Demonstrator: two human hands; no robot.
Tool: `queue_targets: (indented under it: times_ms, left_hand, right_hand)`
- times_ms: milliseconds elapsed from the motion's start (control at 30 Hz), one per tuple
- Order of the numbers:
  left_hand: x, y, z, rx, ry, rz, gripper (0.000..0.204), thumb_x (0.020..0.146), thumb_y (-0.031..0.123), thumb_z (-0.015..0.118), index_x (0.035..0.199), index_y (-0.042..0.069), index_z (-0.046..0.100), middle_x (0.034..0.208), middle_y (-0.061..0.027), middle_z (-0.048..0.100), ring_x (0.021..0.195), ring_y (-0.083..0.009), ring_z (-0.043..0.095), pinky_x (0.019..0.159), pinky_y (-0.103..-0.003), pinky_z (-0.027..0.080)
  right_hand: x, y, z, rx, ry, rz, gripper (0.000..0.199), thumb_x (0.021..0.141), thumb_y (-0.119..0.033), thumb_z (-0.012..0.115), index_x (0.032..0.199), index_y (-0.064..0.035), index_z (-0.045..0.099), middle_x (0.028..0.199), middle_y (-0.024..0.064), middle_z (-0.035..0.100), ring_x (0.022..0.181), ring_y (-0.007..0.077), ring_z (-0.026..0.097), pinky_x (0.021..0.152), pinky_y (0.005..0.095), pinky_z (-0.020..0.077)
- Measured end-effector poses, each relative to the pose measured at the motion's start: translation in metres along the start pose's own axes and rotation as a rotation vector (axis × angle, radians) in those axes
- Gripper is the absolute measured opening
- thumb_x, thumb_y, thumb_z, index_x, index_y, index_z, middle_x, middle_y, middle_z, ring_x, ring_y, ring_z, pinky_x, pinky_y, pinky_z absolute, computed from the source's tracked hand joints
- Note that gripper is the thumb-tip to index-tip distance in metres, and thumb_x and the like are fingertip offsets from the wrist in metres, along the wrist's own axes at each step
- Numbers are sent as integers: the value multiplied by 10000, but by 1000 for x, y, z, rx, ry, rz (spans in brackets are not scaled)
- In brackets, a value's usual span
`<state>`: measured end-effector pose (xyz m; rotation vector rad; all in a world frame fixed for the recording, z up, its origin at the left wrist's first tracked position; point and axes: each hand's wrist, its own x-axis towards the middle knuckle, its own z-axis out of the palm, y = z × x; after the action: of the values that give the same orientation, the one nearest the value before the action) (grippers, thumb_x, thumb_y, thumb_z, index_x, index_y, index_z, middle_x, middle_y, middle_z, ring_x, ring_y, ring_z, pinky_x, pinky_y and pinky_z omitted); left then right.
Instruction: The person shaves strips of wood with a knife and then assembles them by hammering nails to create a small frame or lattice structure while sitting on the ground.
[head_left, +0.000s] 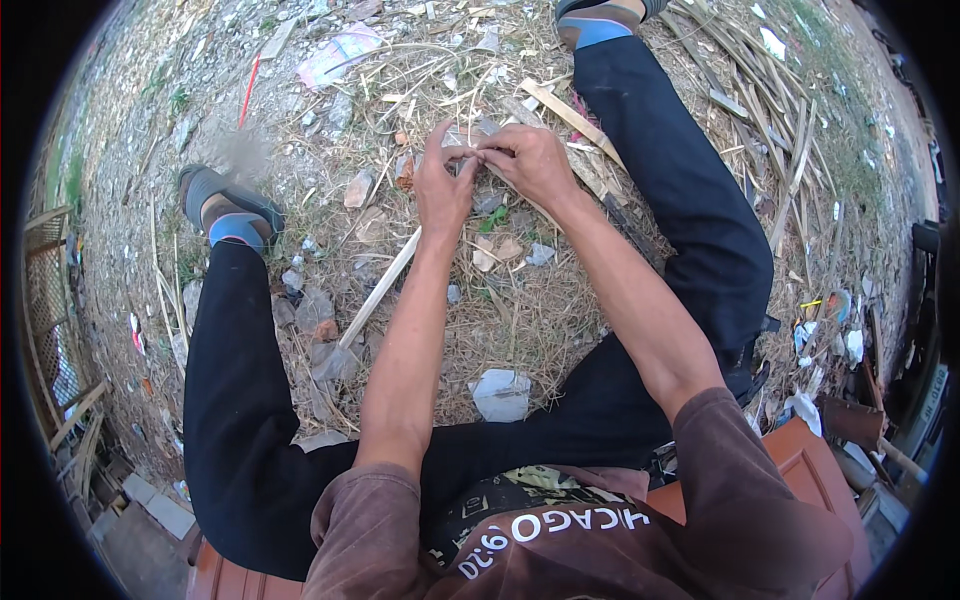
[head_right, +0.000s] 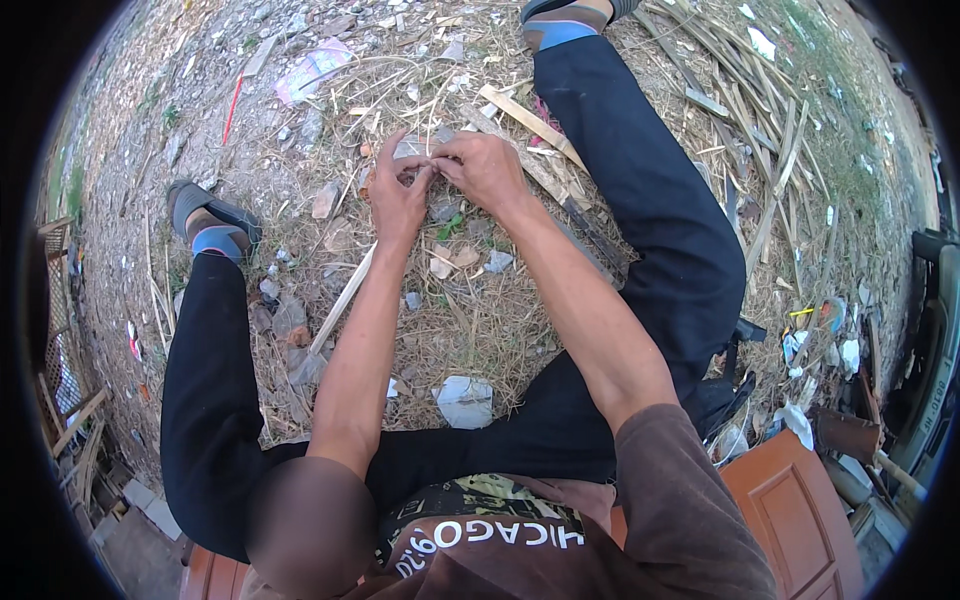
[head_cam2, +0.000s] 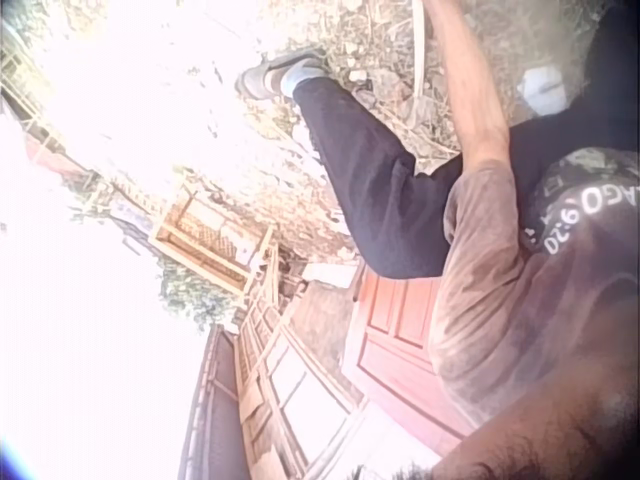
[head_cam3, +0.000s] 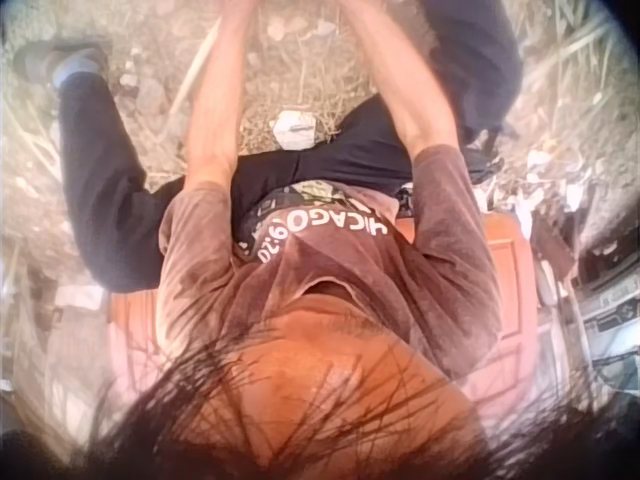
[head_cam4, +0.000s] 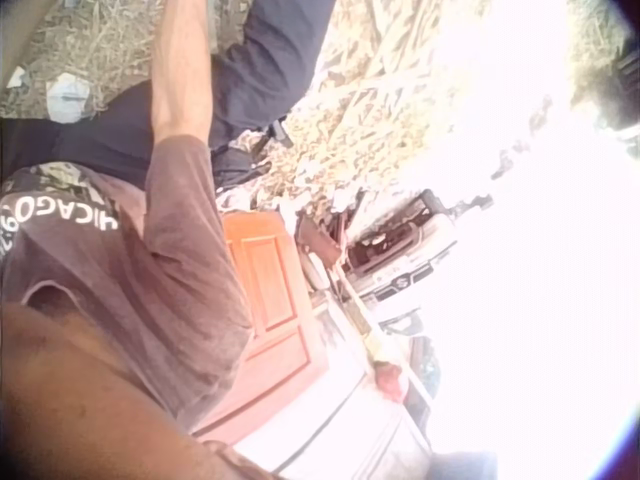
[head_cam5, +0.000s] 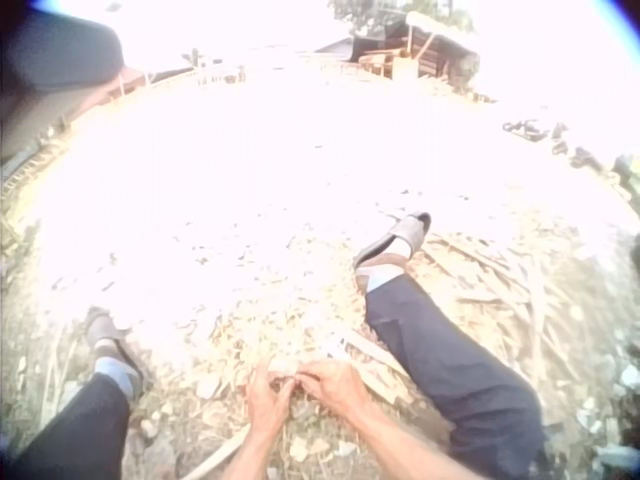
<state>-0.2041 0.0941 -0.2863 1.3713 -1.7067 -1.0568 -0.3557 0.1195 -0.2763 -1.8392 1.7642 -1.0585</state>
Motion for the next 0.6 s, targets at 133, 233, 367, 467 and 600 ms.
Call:
queue_targets:
  times_ms: [133, 233, 367, 467, 600]
  left_hand:
    - [0, -3, 1, -90, 18, 10, 507, 832, 33, 728, 1305, 43, 544, 890, -94, 711, 869, -196, 670, 772, -334, 520]
    - [2, -11, 3, -158, 38, -13, 355, 869, 60, 702, 1213, 43, 617, 885, -76, 687, 808, -168, 641, 710, -310, 518]
    - [5, -22, -6, -100, 136, 32, 261, 923, 107, 666, 1177, 52, 646, 918, -41, 640, 775, -135, 607, 697, -287, 500]
    - [5, -20, -10, 31, 112, 47, 229, 947, 120, 627, 1167, 57, 653, 929, -38, 638, 776, -114, 591, 684, -279, 491]
    - [5, -26, -9, 30, 44, 21, 242, 938, 110, 627, 1176, 70, 651, 921, -40, 631, 756, -117, 584, 680, -288, 487]
  right_hand:
    - [1, -4, -4, 41, -7, 104, 131, 809, -145, 719, 911, -70, 752, 869, 129, 713, 761, 311, 687, 681, 388, 541]
    - [-5, -6, -6, 164, 148, 245, 143, 826, -141, 694, 926, -52, 742, 849, 128, 712, 751, 312, 690, 689, 384, 544]
    - [-18, -15, -9, 155, 128, 327, 168, 839, -149, 669, 958, -52, 736, 859, 123, 715, 759, 303, 693, 710, 390, 544]
    - [-21, -16, -9, 1, 70, 356, 181, 847, -161, 653, 972, -60, 736, 893, 126, 707, 815, 312, 688, 743, 415, 542]
    - [-3, -13, -13, -277, -67, 162, 185, 830, -156, 651, 982, -104, 743, 901, 106, 680, 874, 320, 669, 771, 444, 540]
